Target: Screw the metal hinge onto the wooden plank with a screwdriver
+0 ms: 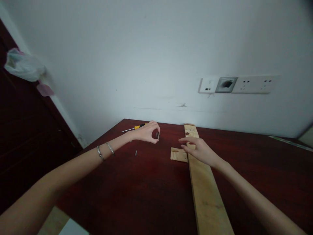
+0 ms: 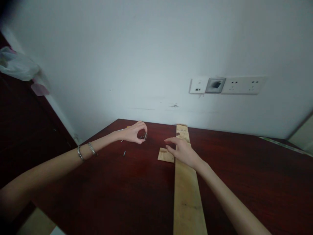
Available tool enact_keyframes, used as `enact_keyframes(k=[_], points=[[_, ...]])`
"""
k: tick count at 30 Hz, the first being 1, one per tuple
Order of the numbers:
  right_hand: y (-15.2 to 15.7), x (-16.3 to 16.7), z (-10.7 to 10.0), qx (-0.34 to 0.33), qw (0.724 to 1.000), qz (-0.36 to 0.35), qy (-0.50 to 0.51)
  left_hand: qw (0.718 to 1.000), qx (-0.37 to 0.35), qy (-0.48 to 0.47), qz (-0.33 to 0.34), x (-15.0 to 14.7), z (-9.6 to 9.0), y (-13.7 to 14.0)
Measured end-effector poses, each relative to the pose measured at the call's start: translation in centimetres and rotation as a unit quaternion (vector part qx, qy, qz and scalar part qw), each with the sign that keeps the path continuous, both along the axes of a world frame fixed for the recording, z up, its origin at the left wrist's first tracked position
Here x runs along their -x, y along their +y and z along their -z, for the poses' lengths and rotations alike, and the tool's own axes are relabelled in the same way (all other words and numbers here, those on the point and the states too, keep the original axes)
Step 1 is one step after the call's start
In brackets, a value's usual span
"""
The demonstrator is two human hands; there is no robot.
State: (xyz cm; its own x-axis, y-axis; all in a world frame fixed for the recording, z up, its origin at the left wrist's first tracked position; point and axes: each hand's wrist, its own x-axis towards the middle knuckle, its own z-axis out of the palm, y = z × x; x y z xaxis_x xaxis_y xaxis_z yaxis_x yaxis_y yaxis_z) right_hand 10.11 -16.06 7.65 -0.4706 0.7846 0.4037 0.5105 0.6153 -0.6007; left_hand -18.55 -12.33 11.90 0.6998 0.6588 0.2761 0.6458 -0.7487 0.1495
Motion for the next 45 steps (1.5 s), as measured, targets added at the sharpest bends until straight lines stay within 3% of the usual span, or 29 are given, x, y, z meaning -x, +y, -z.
enact_keyframes(k=[6,11,16,22,26,31,45], points=[[-0.1,-2.0,-2.8,0.119,0.974,0.050,0.188,0.988,-0.081,-0.104,0.085,-7.5,-2.2,-0.4],[-0.5,-3.3,-4.0,0.220,0.925,0.063,0.304,0.972,-0.087,-0.189,0.110,-10.7,-1.9,-1.3],[-0.7,-3.6,-3.1,0.278,0.890,0.027,0.360,0.971,-0.067,-0.188,0.129,-12.2,-1.4,-1.8],[-0.6,-2.9,-1.8,0.388,0.798,-0.082,0.453,0.966,-0.047,-0.212,0.141,-12.4,-1.5,-2.4],[-0.6,-2.0,-1.1,0.421,0.761,-0.148,0.470,0.964,-0.018,-0.224,0.143,-11.7,-1.3,-2.6],[-0.9,-1.5,-1.2,0.410,0.760,-0.169,0.474,0.962,-0.002,-0.224,0.156,-11.1,-1.3,-2.7],[-1.0,-1.6,-1.7,0.387,0.783,-0.138,0.467,0.967,-0.001,-0.202,0.152,-11.0,-1.4,-2.8]])
